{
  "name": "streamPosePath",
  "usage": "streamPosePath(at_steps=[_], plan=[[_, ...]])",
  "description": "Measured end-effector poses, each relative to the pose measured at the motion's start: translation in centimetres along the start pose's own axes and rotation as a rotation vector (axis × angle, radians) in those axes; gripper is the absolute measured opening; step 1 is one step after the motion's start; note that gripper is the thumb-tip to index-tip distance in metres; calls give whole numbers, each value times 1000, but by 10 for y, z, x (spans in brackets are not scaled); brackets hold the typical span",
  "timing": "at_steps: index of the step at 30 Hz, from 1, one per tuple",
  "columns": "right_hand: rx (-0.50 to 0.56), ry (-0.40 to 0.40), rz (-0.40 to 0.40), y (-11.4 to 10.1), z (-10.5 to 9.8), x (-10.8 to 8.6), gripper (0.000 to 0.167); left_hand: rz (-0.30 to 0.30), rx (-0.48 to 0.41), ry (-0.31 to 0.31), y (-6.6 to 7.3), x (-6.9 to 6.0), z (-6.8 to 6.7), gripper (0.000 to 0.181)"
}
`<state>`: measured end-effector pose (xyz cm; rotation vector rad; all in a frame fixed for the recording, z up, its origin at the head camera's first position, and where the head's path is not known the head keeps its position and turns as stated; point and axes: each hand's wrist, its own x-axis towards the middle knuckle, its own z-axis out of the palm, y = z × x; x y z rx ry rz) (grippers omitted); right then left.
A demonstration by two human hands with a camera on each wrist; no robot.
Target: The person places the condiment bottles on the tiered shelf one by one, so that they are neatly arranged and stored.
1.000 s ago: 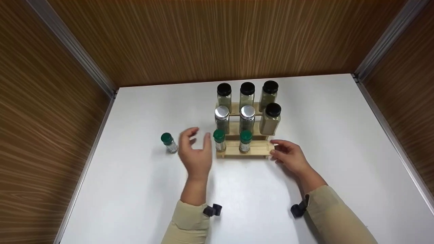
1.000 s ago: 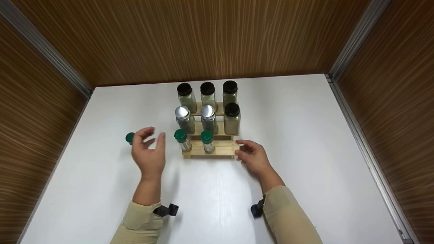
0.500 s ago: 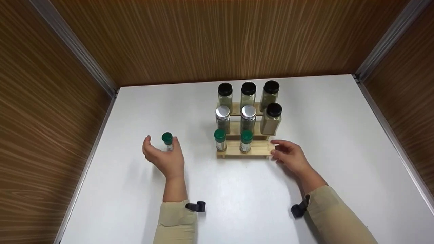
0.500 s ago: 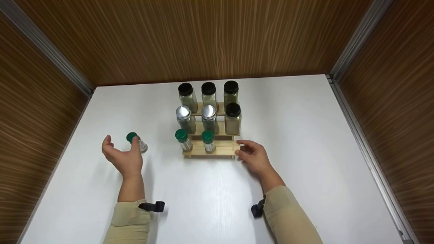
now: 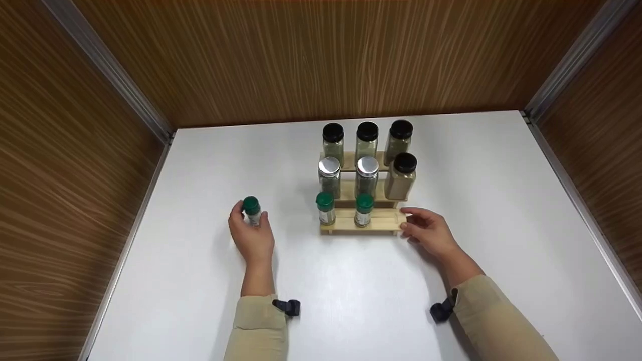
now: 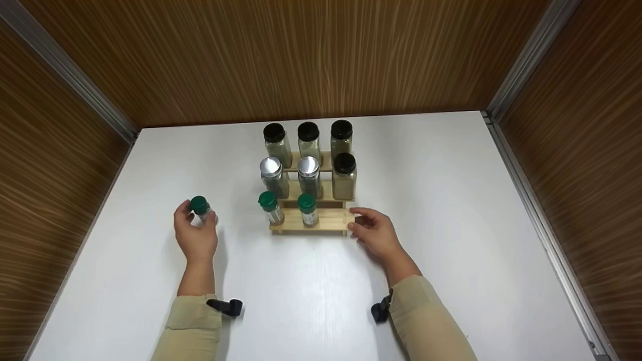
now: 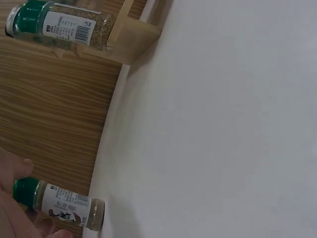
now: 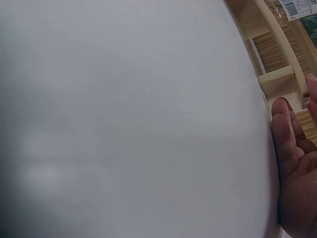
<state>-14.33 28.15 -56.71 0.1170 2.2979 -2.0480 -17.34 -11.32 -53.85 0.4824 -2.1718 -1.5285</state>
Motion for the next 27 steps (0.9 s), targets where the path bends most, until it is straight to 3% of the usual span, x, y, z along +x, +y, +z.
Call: streamPosePath(at_steps=[6, 11, 21, 27], plan=[[-6, 2, 2, 0, 0, 0, 43, 2, 61, -49, -3, 6, 0, 62], [-17, -1, 1, 0, 1, -1, 44, -27, 61, -77, -6, 10, 1, 55], [-15, 1, -6, -1, 1, -1, 43, -137, -40, -65, -11, 6, -3, 55], [-15, 4, 0, 0, 1, 0, 42, -168, -124, -51, -10, 0, -6, 55]])
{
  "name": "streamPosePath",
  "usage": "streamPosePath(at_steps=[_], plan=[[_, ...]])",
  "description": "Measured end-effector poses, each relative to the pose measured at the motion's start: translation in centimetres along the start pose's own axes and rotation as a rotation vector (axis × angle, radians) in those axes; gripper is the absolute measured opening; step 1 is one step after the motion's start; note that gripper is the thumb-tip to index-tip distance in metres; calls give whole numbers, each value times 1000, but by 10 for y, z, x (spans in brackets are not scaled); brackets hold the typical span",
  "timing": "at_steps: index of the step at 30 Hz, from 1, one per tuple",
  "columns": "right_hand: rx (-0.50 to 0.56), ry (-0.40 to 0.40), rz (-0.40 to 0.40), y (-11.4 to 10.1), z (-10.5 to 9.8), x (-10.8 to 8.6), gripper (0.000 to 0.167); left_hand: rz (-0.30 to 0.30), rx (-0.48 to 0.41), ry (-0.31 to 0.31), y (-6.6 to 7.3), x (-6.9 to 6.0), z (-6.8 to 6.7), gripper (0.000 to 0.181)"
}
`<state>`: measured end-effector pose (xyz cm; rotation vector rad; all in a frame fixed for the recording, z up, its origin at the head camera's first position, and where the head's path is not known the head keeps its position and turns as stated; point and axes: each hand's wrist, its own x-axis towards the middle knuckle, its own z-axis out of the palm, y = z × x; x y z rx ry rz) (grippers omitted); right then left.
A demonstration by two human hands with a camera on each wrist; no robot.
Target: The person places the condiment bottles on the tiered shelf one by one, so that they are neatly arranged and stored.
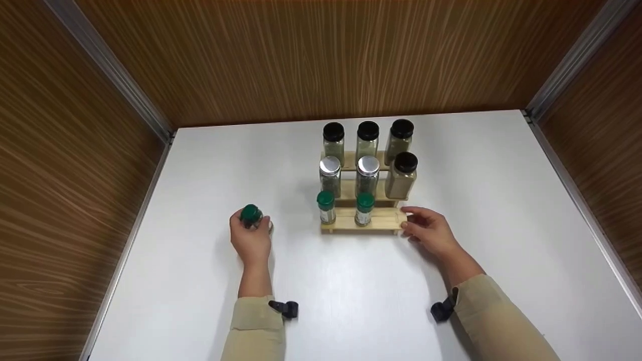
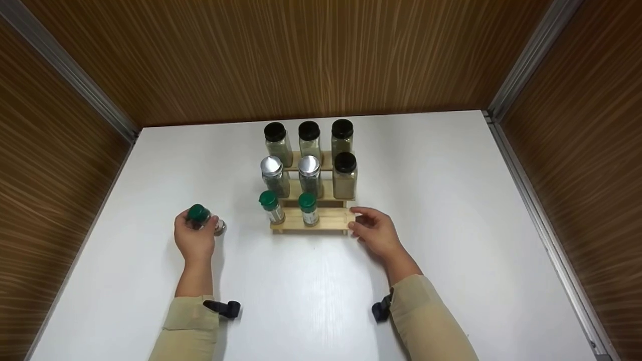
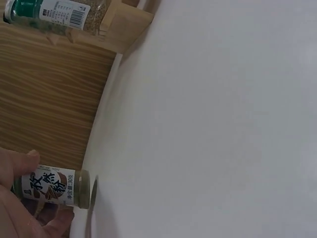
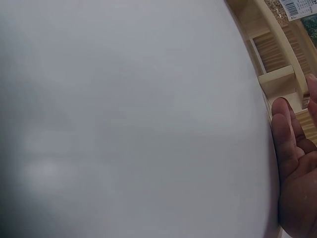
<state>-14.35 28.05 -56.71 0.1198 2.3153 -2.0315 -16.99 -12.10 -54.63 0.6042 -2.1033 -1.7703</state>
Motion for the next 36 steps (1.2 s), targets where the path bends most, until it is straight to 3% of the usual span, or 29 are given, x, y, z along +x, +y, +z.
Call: streamPosePath(at_steps=[5, 15, 29, 36], plan=[[-7, -1, -8, -1, -1, 0, 43, 13, -7, -29, 5, -10, -2, 53], [-23, 14, 9, -1, -2, -1, 39, 131, 27, -28, 17, -22, 1, 44], [6, 18, 3, -3, 0, -3, 39, 388, 28, -67, 60, -40, 8, 48], [16, 18, 0, -3, 0, -3, 38, 405, -76, -90, 81, -49, 12, 55]])
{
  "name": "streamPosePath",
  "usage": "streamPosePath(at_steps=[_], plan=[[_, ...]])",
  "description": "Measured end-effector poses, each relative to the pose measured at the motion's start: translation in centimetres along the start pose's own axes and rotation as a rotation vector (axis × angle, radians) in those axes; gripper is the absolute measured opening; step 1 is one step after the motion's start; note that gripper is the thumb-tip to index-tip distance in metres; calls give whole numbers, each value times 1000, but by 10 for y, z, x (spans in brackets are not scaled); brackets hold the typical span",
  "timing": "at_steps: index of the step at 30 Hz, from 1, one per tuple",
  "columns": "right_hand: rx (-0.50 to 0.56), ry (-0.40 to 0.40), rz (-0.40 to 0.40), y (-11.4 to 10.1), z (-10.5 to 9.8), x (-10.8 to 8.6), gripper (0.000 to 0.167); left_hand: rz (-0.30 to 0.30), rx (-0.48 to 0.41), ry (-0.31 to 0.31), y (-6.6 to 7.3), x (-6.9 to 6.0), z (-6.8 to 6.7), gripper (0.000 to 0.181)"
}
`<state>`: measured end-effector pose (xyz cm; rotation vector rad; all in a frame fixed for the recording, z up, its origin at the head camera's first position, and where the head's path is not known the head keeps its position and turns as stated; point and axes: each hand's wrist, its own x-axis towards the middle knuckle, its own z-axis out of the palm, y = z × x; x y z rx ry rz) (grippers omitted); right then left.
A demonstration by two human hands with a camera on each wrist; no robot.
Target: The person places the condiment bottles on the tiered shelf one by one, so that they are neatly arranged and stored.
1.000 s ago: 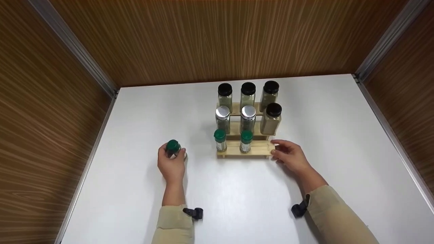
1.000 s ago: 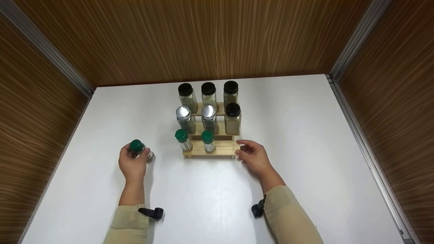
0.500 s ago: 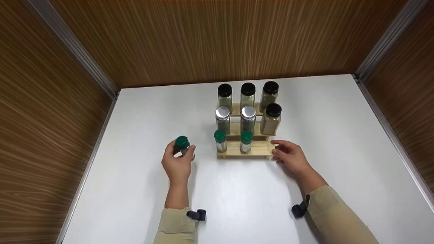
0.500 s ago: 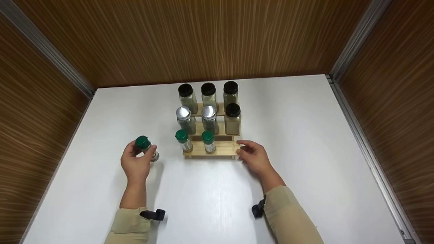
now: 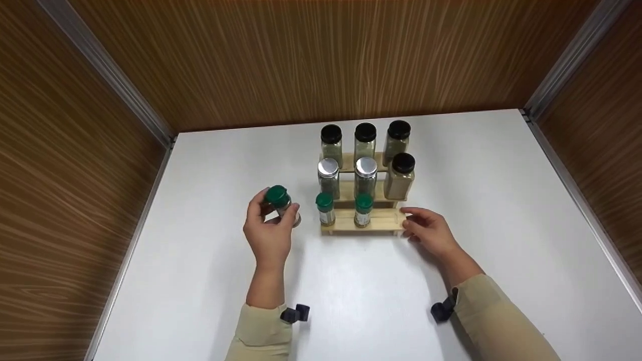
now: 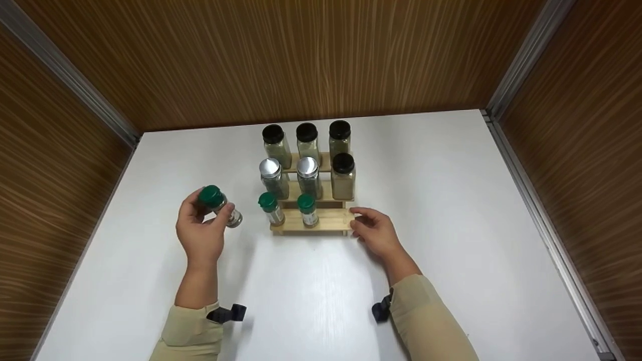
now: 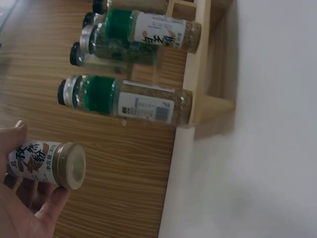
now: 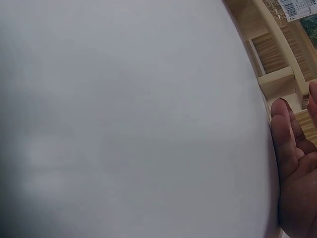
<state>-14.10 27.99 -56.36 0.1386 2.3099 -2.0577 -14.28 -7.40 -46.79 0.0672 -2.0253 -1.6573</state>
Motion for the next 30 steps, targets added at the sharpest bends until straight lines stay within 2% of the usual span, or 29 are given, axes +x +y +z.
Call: streamPosePath(at_steps=[7, 12, 24, 30], plan=[[7, 20, -1, 1, 1, 2, 42, 14, -118, -41, 20, 3, 13, 53], [19, 9, 10, 1, 1, 3, 45, 39, -194, -124, 34, 0, 29, 52], [-21, -6, 9, 1, 2, 1, 46, 175, -234, -339, 60, -14, 74, 60], [-5, -13, 8, 2, 2, 0, 47, 197, -188, -423, 65, -29, 96, 61]])
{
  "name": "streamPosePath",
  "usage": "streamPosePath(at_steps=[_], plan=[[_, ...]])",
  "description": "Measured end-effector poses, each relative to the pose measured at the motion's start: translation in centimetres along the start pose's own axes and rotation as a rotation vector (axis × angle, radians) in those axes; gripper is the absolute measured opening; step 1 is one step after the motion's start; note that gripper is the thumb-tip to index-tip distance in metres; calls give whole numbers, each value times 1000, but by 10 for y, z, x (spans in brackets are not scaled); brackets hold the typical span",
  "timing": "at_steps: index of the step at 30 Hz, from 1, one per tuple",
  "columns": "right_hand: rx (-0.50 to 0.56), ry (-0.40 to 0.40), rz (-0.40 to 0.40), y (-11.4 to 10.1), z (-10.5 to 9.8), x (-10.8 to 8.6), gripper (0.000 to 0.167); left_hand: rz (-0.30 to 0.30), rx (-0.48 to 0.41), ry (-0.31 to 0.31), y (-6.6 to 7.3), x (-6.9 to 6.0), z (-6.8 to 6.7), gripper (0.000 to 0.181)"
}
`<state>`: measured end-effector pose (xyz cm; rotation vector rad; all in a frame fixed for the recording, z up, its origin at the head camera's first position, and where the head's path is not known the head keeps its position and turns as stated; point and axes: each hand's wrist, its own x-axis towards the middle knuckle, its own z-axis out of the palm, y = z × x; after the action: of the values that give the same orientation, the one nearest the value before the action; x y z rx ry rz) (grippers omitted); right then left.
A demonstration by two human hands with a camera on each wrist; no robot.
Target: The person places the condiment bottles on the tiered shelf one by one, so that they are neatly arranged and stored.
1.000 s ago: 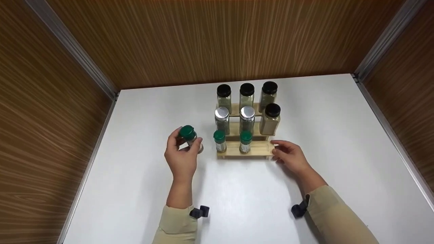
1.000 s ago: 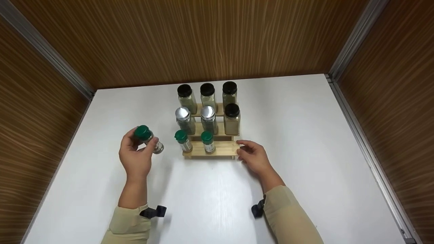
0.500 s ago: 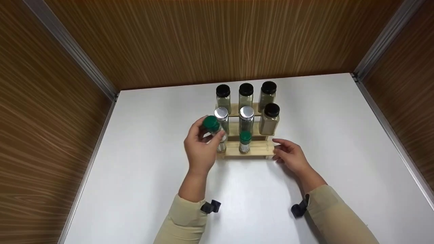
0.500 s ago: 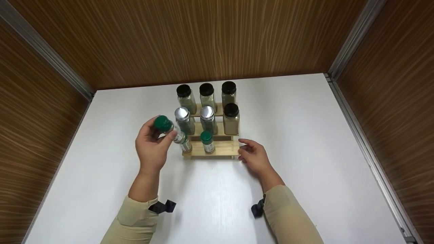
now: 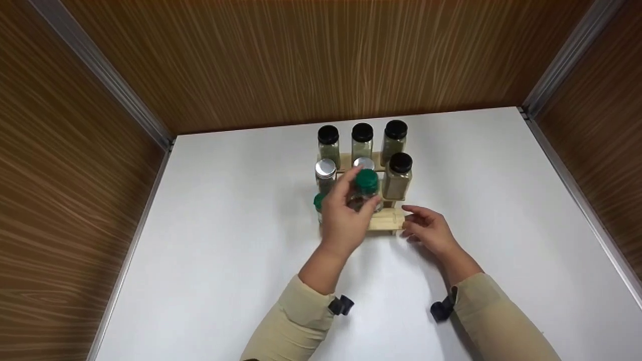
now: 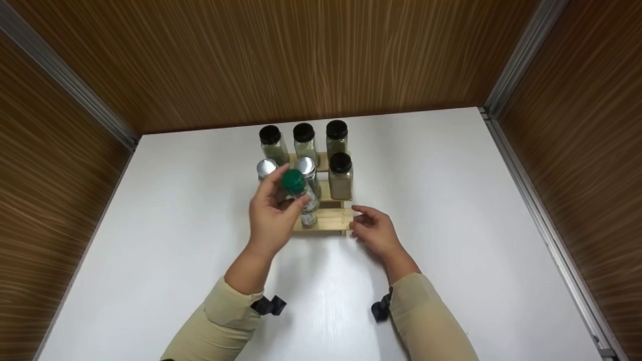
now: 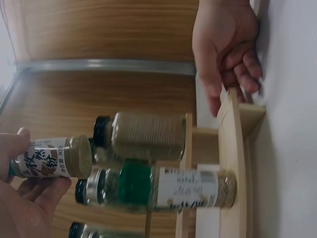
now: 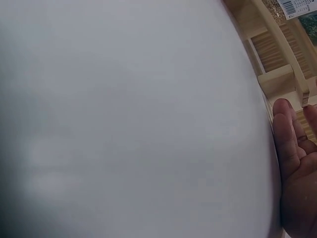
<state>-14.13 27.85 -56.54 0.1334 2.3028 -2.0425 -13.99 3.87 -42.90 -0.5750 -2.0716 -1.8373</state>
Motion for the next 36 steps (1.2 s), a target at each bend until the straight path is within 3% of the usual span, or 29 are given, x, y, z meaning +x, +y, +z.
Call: streamPosePath(at_steps=[5, 9, 18, 21, 26, 36], plan=[[-21, -3, 10, 0, 2, -1, 50, 31, 55, -90, -2, -9, 20, 57], [-21, -5, 19, 0, 4, -2, 52, 45, 160, -151, -6, -16, 31, 55], [-53, -5, -25, 0, 6, -2, 58, -41, 327, -224, -16, -22, 47, 57], [-32, -6, -35, 1, 7, -3, 59, -68, 373, -229, -20, -25, 53, 56], [17, 1, -53, 3, 8, -4, 58, -61, 421, -221, -27, -28, 61, 54], [-12, 9, -43, 3, 11, -5, 56, -139, 449, -214, -41, -31, 67, 55]])
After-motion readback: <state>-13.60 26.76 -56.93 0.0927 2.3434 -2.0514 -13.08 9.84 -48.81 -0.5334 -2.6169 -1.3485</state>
